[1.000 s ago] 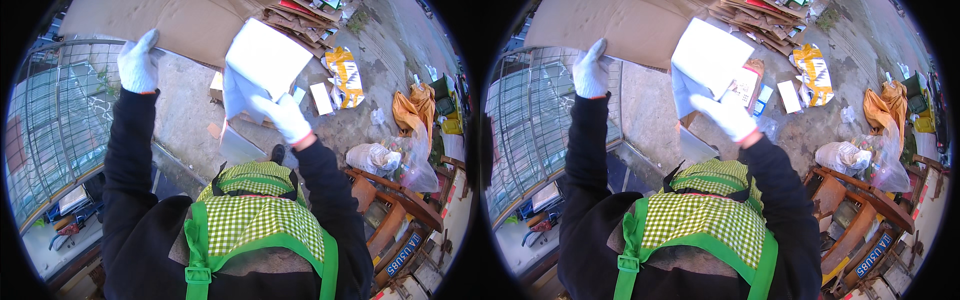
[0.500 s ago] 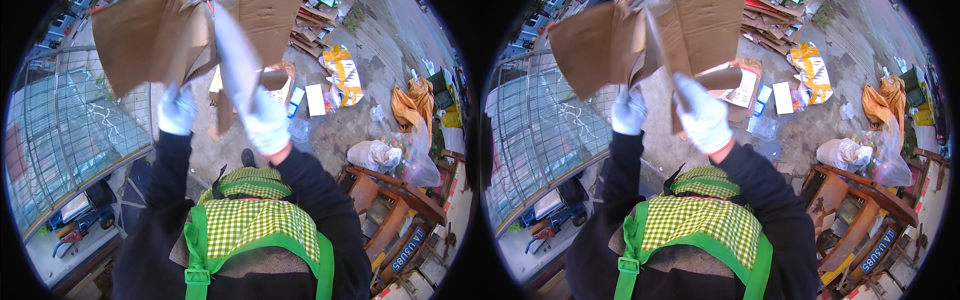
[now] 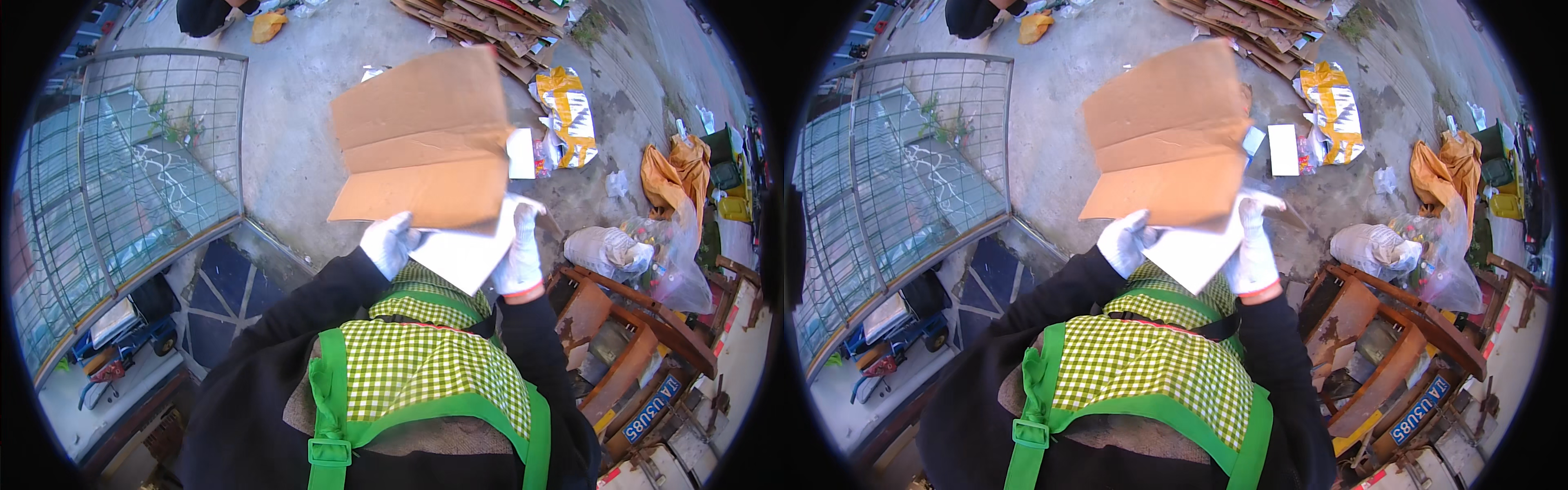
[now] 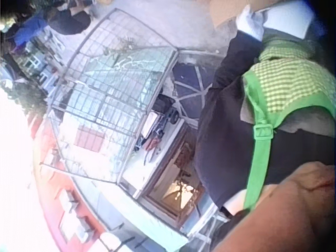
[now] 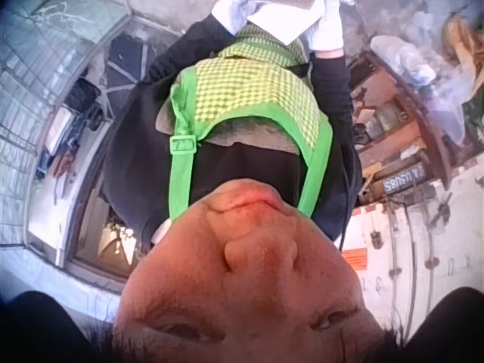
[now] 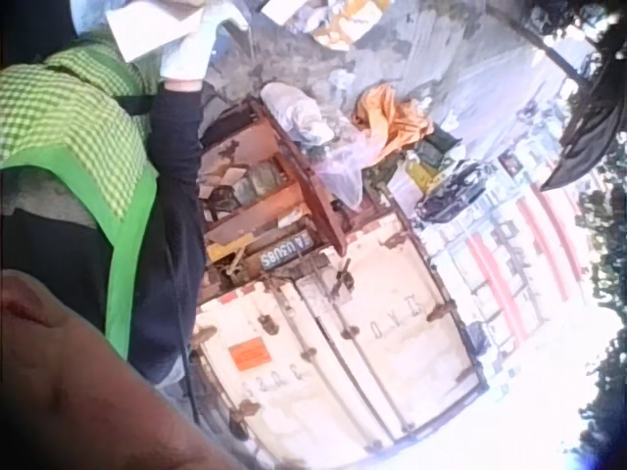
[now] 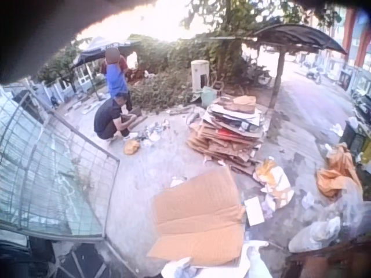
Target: The person sorts through a pile of mixed recyclables, picking up cardboard boxes and plastic bottles. They use scissors to cut open boxes and flatten them, then stack the flattened cardboard. The person also gathers plastic bottles into a clear bag.
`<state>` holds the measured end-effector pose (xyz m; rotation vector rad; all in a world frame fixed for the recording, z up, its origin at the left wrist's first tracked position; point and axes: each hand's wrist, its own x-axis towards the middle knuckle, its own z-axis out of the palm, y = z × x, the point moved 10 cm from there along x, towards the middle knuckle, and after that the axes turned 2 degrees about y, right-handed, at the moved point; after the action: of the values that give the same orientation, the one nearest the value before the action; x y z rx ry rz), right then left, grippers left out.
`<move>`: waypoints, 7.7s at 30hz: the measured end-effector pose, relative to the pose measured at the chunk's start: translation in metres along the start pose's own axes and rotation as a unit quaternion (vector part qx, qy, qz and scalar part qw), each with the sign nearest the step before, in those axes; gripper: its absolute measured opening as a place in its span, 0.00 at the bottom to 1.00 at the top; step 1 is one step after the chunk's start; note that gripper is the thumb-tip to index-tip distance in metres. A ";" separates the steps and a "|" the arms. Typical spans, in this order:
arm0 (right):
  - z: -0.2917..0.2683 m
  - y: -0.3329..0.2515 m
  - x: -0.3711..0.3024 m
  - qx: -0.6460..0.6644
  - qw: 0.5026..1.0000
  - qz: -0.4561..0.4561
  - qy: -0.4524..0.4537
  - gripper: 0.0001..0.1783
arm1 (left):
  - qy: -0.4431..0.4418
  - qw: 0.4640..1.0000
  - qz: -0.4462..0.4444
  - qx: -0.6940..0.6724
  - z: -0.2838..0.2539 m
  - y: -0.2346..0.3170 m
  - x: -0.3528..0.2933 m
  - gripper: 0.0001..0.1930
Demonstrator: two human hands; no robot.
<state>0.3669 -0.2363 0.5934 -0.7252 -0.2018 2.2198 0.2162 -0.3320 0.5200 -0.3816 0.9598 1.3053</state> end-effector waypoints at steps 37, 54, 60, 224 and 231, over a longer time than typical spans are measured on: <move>0.012 -0.321 -0.095 0.220 0.934 -0.244 0.138 0.16 | -0.012 0.871 -0.491 0.030 0.076 -0.229 0.216 0.73; 0.013 -0.241 0.149 -0.188 0.957 -0.111 0.192 0.35 | -0.091 0.975 0.202 -0.029 0.066 0.329 0.370 0.17; -0.149 -0.157 0.315 -0.253 0.948 -0.076 0.179 0.38 | 0.057 0.982 0.179 0.021 -0.087 0.308 0.421 0.18; -0.280 -0.021 0.264 -0.066 0.818 -0.125 0.558 0.35 | -0.054 0.934 -0.225 0.273 0.019 0.107 0.431 0.37; -0.206 0.104 0.377 0.354 0.917 -0.034 0.182 0.34 | -0.075 0.981 -0.177 -0.004 -0.012 0.112 0.413 0.45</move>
<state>0.2142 -0.0520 0.2214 -0.6784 0.7183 1.8448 0.0932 -0.0474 0.2246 -0.4328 0.7216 0.9970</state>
